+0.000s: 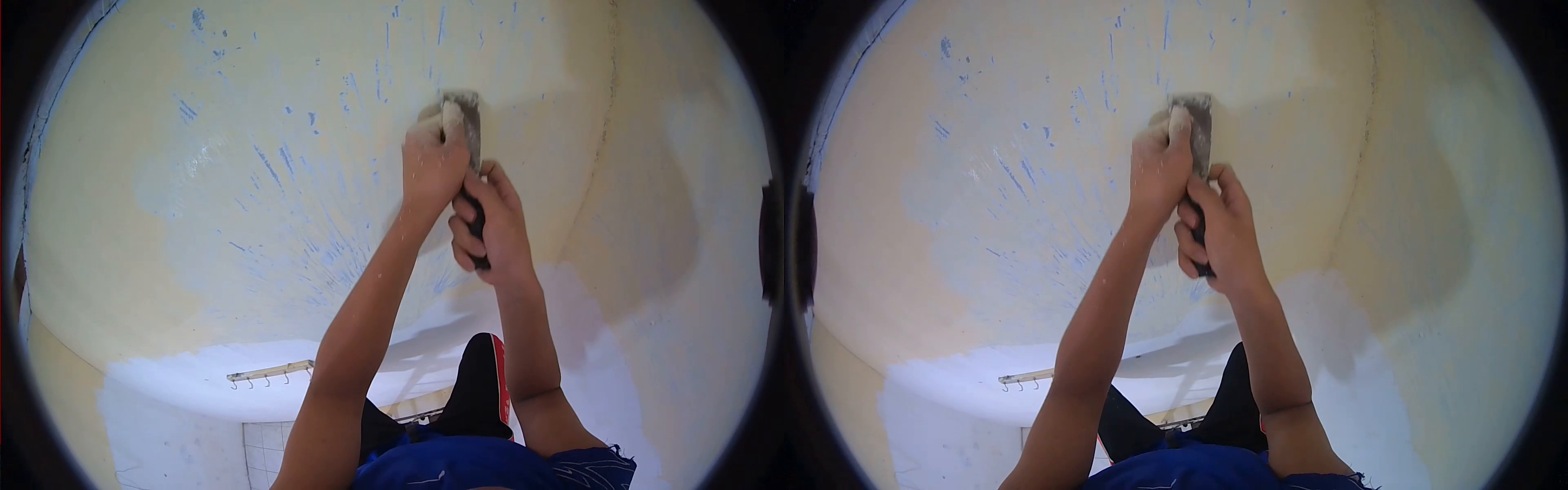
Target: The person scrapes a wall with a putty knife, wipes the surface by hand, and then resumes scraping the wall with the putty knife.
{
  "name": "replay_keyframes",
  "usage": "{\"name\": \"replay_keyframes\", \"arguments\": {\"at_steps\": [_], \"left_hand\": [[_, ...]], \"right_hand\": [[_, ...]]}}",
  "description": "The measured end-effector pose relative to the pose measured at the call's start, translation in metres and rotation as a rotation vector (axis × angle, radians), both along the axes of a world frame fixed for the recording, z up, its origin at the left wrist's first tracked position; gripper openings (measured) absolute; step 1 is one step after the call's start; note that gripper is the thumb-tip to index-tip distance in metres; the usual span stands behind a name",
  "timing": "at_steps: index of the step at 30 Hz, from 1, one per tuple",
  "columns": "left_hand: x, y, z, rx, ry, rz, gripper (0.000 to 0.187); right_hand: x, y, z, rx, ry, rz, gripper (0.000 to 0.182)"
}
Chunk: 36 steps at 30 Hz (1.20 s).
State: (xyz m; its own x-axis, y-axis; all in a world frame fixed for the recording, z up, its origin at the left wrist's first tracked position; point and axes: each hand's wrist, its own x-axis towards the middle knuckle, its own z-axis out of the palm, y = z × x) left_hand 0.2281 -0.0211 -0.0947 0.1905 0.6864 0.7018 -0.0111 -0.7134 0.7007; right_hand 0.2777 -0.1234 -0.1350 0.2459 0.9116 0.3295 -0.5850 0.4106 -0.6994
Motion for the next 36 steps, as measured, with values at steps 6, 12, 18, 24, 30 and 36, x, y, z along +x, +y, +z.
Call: {"name": "replay_keyframes", "arguments": {"at_steps": [6, 12, 18, 24, 30, 36], "left_hand": [[-0.009, -0.001, -0.025, -0.087, 0.031, -0.017, 0.05], [0.001, 0.0, -0.008, -0.059, -0.011, -0.013, 0.052], [-0.014, -0.005, -0.027, -0.098, 0.021, -0.03, 0.051], [-0.005, -0.004, -0.001, -0.113, -0.037, -0.041, 0.051], [-0.018, -0.002, -0.029, -0.04, 0.007, -0.022, 0.05], [-0.011, -0.003, 0.009, -0.07, 0.006, -0.044, 0.049]], "right_hand": [[-0.004, -0.007, -0.016, -0.068, -0.019, 0.036, 0.013], [0.005, -0.001, -0.003, 0.003, -0.032, 0.032, 0.012], [-0.006, -0.005, -0.02, -0.049, -0.066, 0.042, 0.012], [0.0, 0.001, 0.002, 0.01, -0.05, 0.019, 0.013], [-0.009, -0.003, -0.023, -0.071, -0.08, 0.029, 0.013], [-0.004, 0.004, 0.005, 0.022, -0.029, 0.023, 0.012]]}}
